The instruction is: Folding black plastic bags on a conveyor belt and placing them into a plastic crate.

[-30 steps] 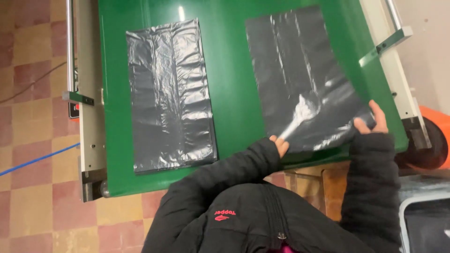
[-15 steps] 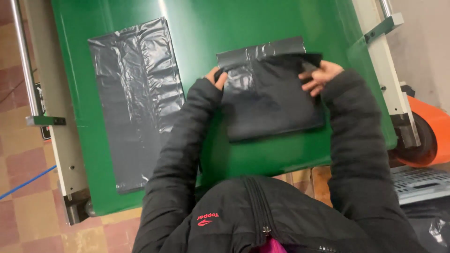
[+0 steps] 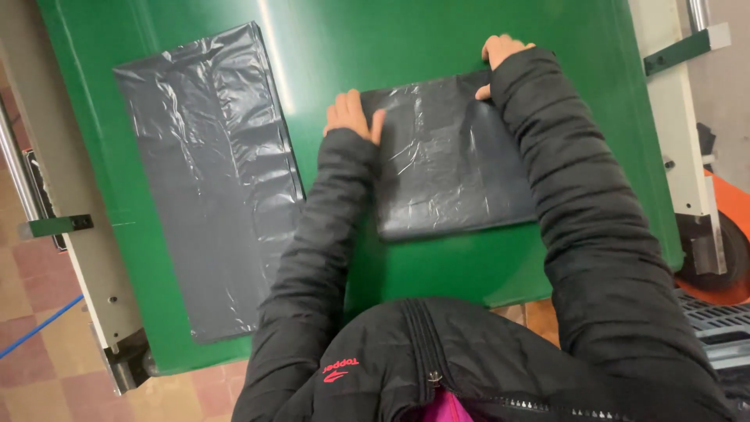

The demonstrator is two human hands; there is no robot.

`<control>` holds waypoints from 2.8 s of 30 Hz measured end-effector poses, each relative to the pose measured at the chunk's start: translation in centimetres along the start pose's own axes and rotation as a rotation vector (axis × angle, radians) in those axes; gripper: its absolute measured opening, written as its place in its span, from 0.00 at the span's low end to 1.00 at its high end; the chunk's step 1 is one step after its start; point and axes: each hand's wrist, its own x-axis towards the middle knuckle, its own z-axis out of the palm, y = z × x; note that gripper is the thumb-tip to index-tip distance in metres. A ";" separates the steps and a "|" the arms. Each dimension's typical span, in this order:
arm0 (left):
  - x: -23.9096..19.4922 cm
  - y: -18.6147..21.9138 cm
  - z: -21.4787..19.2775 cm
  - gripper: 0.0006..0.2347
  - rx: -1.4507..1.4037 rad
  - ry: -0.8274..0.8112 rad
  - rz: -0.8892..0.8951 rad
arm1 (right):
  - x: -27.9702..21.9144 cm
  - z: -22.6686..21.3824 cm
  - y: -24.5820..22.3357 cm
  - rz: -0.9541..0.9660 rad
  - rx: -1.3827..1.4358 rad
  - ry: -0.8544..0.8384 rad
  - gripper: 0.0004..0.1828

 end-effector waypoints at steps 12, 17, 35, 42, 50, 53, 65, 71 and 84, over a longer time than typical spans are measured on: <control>-9.0 -4.3 7.7 0.40 -1.817 -0.574 -0.590 | -13.8 -6.6 -8.2 -0.067 0.104 0.159 0.19; -9.9 -9.8 11.6 0.50 -2.209 -0.534 -0.585 | -25.8 -5.9 -13.2 -0.131 -0.078 0.378 0.12; -19.6 1.2 -1.4 0.06 0.207 -0.609 0.900 | -29.9 1.2 -22.2 -0.370 0.144 0.137 0.31; -10.7 -0.3 9.6 0.21 -0.768 -1.119 0.369 | -36.2 7.5 -16.5 0.212 1.066 -0.027 0.22; -13.0 2.8 11.7 0.17 -0.171 -0.328 0.315 | -32.9 12.3 -9.3 0.710 1.653 -0.036 0.23; -14.8 5.1 8.6 0.18 -0.220 -0.212 0.207 | -34.1 18.5 -4.5 0.766 1.830 -0.065 0.19; -33.2 -14.8 -13.7 0.45 0.318 -0.226 0.157 | -31.8 13.9 -32.9 0.144 1.993 -0.286 0.34; -37.2 -17.6 -14.4 0.36 0.243 -0.233 0.326 | -29.2 13.2 -42.1 -0.354 1.541 -0.154 0.50; -39.6 -26.4 -12.5 0.24 0.061 0.020 0.384 | -26.3 4.8 -45.4 -0.455 0.387 -0.030 0.18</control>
